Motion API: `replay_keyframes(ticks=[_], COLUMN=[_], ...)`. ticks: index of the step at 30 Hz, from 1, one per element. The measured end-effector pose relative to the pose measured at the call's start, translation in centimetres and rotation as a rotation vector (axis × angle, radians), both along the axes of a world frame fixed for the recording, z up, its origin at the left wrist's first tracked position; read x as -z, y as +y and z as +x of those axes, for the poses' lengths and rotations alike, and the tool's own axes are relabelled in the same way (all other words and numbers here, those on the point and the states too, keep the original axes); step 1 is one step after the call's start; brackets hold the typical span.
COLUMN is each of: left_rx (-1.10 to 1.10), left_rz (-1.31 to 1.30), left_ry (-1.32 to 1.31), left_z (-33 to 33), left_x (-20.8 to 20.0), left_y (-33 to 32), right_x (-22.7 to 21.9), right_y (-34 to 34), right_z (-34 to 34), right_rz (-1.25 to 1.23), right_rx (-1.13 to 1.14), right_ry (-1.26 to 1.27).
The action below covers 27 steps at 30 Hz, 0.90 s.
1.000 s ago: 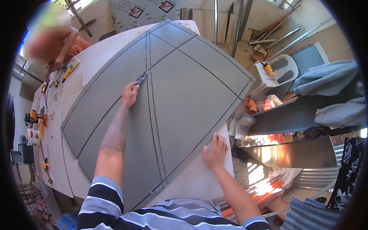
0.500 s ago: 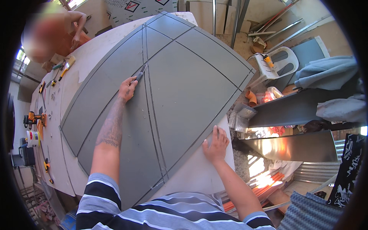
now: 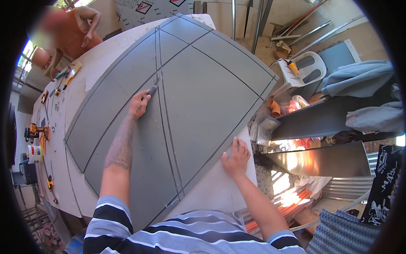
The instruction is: The person uses a utility knife to score and cut a large gray composite panel laid on a workbench. They repeatedly score along pre-marked lines, rotate the panel to access different edges, and continue cutting until the panel is separated into sections.
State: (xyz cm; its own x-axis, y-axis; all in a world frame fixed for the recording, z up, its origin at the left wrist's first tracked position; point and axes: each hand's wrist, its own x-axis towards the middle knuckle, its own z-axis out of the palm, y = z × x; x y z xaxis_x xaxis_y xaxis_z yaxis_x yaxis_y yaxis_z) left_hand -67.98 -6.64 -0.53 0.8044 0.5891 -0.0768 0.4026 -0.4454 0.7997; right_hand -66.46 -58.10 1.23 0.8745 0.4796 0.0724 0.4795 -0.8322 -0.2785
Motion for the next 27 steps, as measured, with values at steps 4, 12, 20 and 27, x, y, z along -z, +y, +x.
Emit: replay_keyframes(ticks=[4,12,20,27], left_rx=[0.029,-0.139,-0.108,-0.092], left_rz=[-0.035,-0.068,0.055,0.053], left_ry=[0.006,-0.067,0.024,0.027], left_z=[-0.7,0.4,3.8,4.0], left_x=[-0.5,0.1,1.0,0.4], left_y=[-0.8,1.2,1.8,1.8], right_x=[0.2,0.3,0.1,-0.1], right_y=[-0.3,-0.2,-0.1,-0.1], right_z=[0.1,0.0,-0.1,0.0], right_rz=[-0.007,0.036,0.030,-0.013], right_rx=[0.001,-0.008,-0.019,-0.005], right_ry=[-0.022,-0.032,-0.050,0.005])
